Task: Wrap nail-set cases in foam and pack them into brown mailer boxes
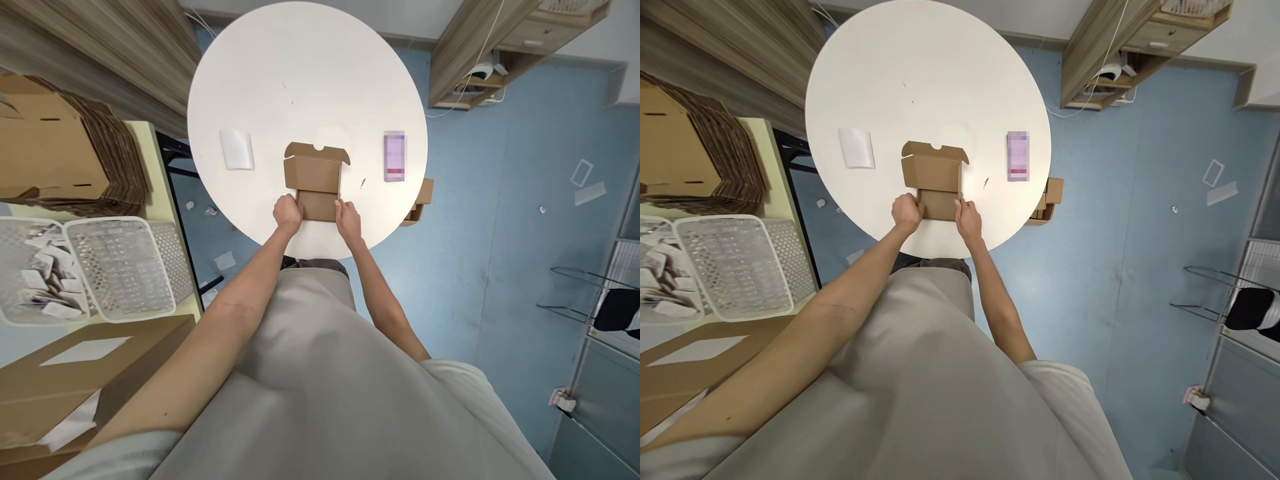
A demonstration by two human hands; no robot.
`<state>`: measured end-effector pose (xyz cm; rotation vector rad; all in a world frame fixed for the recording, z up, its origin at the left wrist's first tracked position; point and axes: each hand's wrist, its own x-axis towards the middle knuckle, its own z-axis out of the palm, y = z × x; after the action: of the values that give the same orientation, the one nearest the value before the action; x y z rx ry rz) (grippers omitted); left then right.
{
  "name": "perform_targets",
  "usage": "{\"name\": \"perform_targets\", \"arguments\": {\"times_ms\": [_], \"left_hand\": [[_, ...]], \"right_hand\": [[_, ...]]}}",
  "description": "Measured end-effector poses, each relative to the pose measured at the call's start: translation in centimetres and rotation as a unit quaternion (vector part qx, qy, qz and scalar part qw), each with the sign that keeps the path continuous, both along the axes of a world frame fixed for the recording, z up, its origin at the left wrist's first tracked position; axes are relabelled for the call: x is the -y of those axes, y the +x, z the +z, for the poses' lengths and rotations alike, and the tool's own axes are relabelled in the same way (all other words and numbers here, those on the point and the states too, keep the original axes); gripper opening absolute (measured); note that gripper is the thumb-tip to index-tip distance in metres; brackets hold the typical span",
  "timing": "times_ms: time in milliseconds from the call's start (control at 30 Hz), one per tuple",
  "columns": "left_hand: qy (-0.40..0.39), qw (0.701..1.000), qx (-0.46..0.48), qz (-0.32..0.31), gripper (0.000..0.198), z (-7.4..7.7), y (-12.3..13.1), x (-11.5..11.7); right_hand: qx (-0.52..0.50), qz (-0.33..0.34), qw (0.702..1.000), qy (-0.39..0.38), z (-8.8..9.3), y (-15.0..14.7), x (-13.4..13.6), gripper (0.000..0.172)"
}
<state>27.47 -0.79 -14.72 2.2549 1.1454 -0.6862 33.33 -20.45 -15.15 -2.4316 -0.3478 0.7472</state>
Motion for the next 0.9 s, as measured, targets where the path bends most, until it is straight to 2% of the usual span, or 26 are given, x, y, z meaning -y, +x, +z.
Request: {"name": "perform_targets", "arguments": {"times_ms": [100, 233, 433, 500, 633, 900], "left_hand": [[-0.002, 1.000, -0.003, 0.003, 0.022, 0.3, 0.1, 0.1], [-0.011, 1.000, 0.012, 0.010, 0.021, 0.3, 0.0, 0.1], [-0.006, 0.999, 0.031, 0.019, 0.026, -0.4, -0.4, 0.1], [-0.007, 0.999, 0.037, 0.025, 0.025, -0.6, -0.5, 0.1], [-0.013, 0.999, 0.041, 0.027, 0.022, -0.8, -0.5, 0.1], [-0.020, 0.999, 0.031, -0.006, 0.025, -0.5, -0.6, -0.3]], "right_hand": [[0.000, -0.023, 0.999, 0.027, -0.5, 0.3, 0.6, 0.065], [-0.016, -0.065, 0.997, 0.043, -1.5, 0.8, 0.6, 0.041], [-0.038, -0.088, 0.995, -0.032, -2.4, 1.2, -0.6, 0.014], [-0.034, -0.068, 0.995, -0.062, -2.3, 1.4, -1.0, 0.013], [-0.013, -0.020, 0.992, -0.121, -1.8, 1.7, -1.6, 0.025], [-0.007, -0.013, 0.986, -0.166, -0.6, 1.7, -2.7, 0.025]]}}
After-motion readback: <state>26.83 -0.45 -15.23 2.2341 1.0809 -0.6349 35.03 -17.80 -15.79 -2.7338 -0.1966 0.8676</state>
